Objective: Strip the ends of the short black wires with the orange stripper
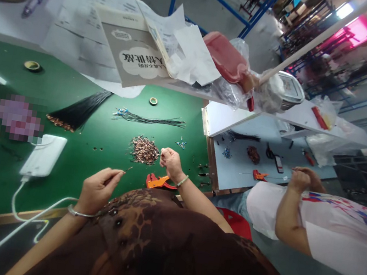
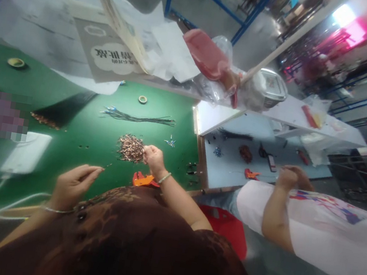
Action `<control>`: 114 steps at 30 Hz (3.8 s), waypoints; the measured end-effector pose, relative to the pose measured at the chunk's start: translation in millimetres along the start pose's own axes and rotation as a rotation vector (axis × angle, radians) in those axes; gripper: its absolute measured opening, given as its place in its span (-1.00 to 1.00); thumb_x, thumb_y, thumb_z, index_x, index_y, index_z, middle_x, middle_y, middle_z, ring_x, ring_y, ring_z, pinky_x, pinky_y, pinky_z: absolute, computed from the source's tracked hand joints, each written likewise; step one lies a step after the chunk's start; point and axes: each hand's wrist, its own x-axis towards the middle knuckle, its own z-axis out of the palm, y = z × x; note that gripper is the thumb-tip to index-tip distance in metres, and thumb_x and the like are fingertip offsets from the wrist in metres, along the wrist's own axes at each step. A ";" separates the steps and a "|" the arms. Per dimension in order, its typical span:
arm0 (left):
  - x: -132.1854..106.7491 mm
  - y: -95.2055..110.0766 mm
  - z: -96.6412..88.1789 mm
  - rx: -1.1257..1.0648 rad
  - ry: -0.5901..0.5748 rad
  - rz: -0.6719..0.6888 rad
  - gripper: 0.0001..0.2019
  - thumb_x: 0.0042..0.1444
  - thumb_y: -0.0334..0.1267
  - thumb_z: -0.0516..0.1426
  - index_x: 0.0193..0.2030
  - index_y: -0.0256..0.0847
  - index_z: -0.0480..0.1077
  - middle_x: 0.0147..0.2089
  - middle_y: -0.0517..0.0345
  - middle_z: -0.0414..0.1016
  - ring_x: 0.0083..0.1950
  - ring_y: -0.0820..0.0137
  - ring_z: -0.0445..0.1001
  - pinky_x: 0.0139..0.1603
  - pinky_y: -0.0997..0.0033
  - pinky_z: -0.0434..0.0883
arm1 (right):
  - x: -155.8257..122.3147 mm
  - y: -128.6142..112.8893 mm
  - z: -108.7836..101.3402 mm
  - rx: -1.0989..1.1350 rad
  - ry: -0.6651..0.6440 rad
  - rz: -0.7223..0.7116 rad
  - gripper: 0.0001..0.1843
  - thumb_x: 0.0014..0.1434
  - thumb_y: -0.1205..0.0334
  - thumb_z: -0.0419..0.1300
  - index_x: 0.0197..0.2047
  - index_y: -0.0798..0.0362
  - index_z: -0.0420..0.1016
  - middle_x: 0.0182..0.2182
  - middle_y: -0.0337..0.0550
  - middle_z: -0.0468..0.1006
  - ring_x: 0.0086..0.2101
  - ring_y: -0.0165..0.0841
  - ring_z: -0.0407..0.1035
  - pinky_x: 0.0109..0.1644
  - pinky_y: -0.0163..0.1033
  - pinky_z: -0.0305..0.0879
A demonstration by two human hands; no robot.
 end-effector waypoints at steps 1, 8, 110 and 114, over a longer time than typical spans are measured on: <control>-1.4 -1.8 -1.1 -0.009 -0.007 -0.036 -0.76 0.21 -0.11 0.16 -0.28 -0.23 0.54 -0.41 0.18 0.51 -0.42 0.50 0.42 -0.36 0.54 0.32 | 7.8 4.7 -3.7 -0.060 -0.016 0.015 -0.47 0.23 -0.29 -0.06 -0.48 0.00 0.16 -0.68 -0.45 0.05 -0.67 -0.53 -0.06 -0.57 -0.39 0.01; -3.2 -1.6 3.7 -0.064 -0.052 -0.151 -0.68 0.16 0.01 0.15 -0.31 -0.21 0.56 -0.35 0.12 0.58 -0.36 0.43 0.48 -0.33 0.49 0.37 | 36.0 37.6 -18.9 -0.622 -0.142 0.044 -0.51 0.39 -0.04 -0.06 -0.25 0.14 0.52 -0.47 -0.15 0.54 -0.42 -0.40 0.39 -0.22 -0.30 0.27; 53.0 15.8 5.1 -0.079 -0.099 0.097 -0.79 0.27 -0.21 0.08 -0.17 -0.23 0.52 -0.39 0.22 0.30 -0.44 0.53 0.29 -0.39 0.52 0.26 | -42.0 -17.4 -22.7 0.486 -0.750 0.307 -0.45 0.03 0.08 0.45 0.01 0.18 0.46 -0.19 -0.02 0.57 -0.17 -0.22 0.52 0.03 -0.05 0.40; 53.7 18.6 3.3 -0.045 -0.117 0.131 -0.79 0.27 -0.21 0.08 -0.19 -0.24 0.51 -0.38 0.20 0.30 -0.41 0.51 0.32 -0.35 0.50 0.29 | -40.2 -18.2 -21.2 0.431 -0.753 0.298 -0.47 0.04 0.07 0.44 -0.02 0.19 0.46 -0.25 -0.06 0.57 -0.24 -0.26 0.52 -0.04 -0.10 0.43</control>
